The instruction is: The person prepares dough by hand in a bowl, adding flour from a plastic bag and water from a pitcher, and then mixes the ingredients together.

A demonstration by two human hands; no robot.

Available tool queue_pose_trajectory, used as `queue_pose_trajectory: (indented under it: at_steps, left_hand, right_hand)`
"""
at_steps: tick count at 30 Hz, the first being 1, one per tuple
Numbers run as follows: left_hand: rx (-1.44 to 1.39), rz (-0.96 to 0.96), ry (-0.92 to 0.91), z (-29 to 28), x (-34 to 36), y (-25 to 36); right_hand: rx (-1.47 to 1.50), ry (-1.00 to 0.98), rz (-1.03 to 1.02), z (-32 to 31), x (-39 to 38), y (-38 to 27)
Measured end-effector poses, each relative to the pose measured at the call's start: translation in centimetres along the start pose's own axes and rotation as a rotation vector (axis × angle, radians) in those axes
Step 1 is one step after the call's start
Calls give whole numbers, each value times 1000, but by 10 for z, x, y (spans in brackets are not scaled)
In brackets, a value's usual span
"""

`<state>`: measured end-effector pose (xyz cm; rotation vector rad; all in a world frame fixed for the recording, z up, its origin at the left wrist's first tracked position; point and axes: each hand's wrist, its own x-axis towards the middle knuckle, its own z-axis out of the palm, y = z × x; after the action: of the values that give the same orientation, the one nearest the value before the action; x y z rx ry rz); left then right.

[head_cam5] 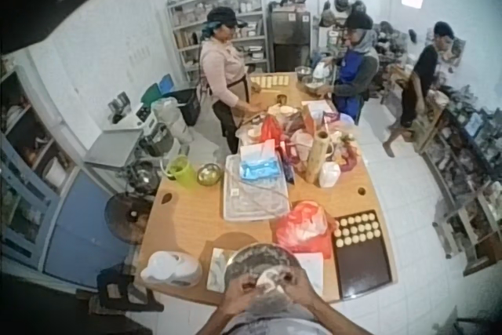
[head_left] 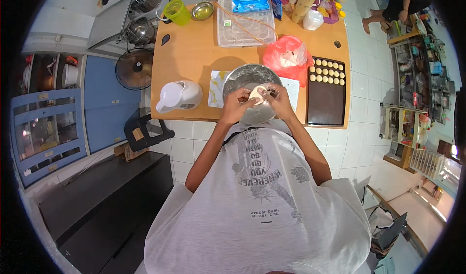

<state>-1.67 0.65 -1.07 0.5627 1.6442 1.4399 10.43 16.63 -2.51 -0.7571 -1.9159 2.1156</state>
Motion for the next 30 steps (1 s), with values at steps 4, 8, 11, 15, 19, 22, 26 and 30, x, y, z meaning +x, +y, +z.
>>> queue_pose_trajectory:
  at_steps: [4,8,11,15,19,22,26,30]
  left_hand:
    - [-68,-39,-13,-2,-2,2]
    - [-220,-7,106,-5,-4,-1]
    - [-469,-31,241,-2,-3,14]
    - [-27,65,22,-17,-4,12]
    - [287,113,-32,-17,1,23]
    - [279,118,7,-18,2,23]
    - [-13,75,117,1,-2,20]
    - [-56,63,122,3,-1,-1]
  right_hand:
    - [190,1,44,-2,2,1]
    - [362,-153,81,-7,7,1]
    - [400,-260,69,-13,6,3]
    - [46,-196,47,-3,6,-6]
    - [-179,-69,-160,4,8,4]
    - [-206,-77,-115,-1,6,0]
    - [6,-81,8,-2,8,11]
    - [72,-89,-2,3,5,6]
